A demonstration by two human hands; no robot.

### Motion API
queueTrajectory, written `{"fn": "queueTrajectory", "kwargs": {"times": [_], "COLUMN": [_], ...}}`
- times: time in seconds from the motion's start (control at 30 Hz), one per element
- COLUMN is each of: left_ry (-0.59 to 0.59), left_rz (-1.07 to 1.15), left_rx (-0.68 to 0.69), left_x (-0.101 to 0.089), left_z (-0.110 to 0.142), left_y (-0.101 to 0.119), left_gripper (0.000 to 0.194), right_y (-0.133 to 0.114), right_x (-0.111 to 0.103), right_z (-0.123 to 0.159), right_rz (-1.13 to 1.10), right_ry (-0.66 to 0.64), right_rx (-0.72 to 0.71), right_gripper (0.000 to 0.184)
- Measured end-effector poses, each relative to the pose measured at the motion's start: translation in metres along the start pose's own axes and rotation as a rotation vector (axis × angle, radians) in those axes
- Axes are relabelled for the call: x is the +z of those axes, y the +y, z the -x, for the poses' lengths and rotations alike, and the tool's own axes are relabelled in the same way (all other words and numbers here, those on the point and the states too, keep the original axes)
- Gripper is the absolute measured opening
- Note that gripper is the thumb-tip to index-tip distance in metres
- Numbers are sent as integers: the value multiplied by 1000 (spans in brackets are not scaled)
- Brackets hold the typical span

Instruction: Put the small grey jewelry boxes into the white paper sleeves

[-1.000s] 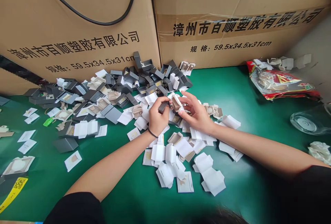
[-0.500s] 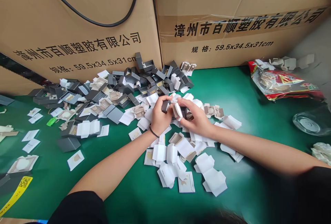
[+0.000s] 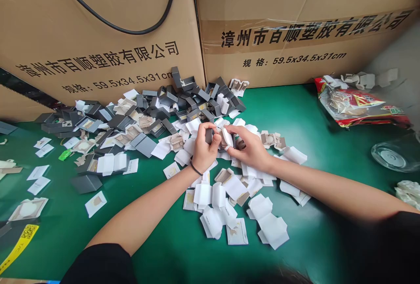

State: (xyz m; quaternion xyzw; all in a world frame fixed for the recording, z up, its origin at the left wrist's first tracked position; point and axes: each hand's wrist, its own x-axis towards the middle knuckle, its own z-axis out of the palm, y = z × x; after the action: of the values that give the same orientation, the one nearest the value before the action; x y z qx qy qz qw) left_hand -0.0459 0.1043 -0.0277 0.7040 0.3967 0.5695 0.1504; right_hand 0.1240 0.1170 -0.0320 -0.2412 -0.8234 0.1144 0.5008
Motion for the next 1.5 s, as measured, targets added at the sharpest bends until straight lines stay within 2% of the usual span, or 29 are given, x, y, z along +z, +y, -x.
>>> {"fn": "queueTrajectory", "kwargs": {"times": [0.17, 0.43, 0.6, 0.73, 1.0, 1.2, 1.37, 1.5], "left_ry": [-2, -14, -44, -32, -7, -17, -46, -34], "left_rz": [-22, -80, -24, -19, -36, -26, 49, 0], "left_rx": [58, 42, -6, -12, 0, 31, -52, -5], "left_x": [-1, -2, -1, -1, -2, -1, -1, 0], "left_z": [-1, 0, 1, 1, -1, 0, 2, 0], "left_y": [3, -2, -4, -4, -1, -3, -4, 0], "left_gripper": [38, 40, 39, 37, 36, 34, 37, 38], "right_y": [2, 18, 21, 20, 16, 15, 13, 9], "right_x": [0, -6, -6, -6, -4, -5, -6, -3], "right_z": [-2, -10, -10, -8, -2, -5, -7, -6], "right_rz": [-6, 88, 198, 179, 155, 135, 165, 79], "right_ry": [-58, -159, -195, -229, -169, -140, -198, -204], "right_rx": [32, -272, -325, -292, -152, -153, -207, -108], "right_gripper": [36, 23, 20, 23, 39, 29, 39, 35]}}
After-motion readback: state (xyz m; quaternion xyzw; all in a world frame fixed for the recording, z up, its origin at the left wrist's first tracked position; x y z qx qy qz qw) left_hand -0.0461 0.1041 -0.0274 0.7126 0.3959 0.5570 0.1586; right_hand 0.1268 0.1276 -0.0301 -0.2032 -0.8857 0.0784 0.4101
